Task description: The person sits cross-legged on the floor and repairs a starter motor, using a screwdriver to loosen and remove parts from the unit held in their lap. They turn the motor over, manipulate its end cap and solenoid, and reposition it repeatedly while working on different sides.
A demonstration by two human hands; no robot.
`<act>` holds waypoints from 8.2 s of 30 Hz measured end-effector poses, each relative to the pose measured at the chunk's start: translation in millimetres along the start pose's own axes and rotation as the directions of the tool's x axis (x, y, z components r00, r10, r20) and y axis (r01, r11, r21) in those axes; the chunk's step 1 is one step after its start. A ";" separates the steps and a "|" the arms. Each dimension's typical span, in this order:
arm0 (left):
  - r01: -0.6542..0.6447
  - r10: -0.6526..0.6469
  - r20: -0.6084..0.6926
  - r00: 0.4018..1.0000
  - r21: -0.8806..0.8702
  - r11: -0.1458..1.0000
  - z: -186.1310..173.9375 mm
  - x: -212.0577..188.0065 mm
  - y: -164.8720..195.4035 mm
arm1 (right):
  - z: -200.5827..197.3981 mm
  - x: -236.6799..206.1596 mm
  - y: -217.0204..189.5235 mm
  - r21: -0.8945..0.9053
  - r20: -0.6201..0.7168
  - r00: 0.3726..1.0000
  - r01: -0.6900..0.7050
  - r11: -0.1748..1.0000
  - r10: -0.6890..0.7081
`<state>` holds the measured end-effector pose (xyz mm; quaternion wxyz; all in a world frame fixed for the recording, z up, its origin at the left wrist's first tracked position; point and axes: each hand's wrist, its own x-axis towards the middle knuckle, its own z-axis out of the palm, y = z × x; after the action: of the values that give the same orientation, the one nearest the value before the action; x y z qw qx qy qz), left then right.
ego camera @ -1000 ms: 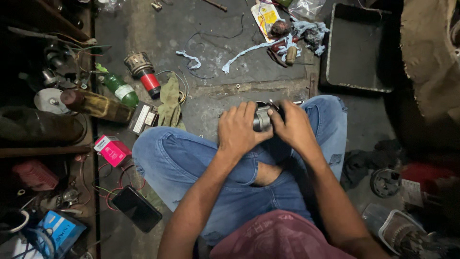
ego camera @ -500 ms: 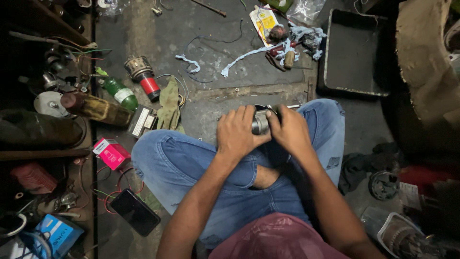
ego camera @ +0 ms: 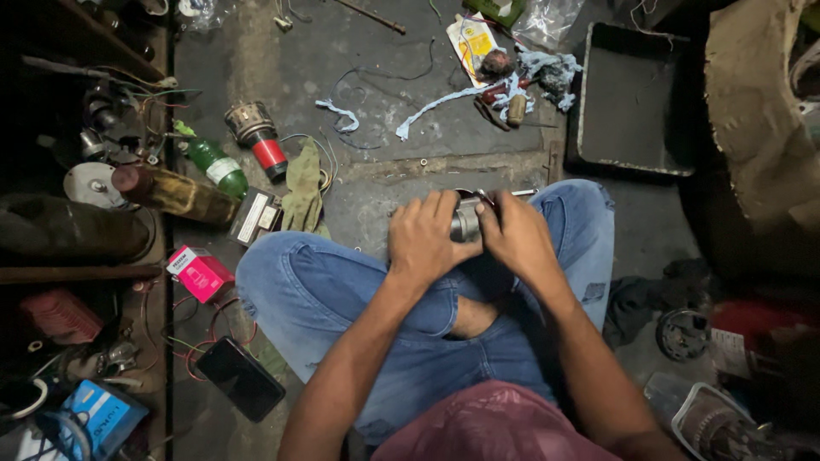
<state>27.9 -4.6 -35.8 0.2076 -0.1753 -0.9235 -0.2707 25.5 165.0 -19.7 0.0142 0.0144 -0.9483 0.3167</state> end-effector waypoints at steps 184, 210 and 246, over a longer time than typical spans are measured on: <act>-0.100 0.114 0.122 0.986 -0.111 0.989 -20.9 9.1 -13.2 | -33.0 12.0 40.9 0.196 0.057 0.921 0.369 0.909 -0.386; -0.087 0.101 0.135 0.986 -0.109 0.990 -20.7 9.7 -12.8 | -27.5 2.7 42.1 0.229 -0.028 0.929 0.366 0.902 -0.370; -0.099 0.113 0.115 0.987 -0.122 0.987 -19.6 9.5 -13.4 | -32.1 3.4 34.0 0.171 0.079 0.954 0.273 0.947 -0.289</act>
<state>19.6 -24.4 -22.0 0.1547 -0.2523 -0.9064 -0.3014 21.5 211.4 -14.4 0.0094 0.1668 -0.9080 0.3843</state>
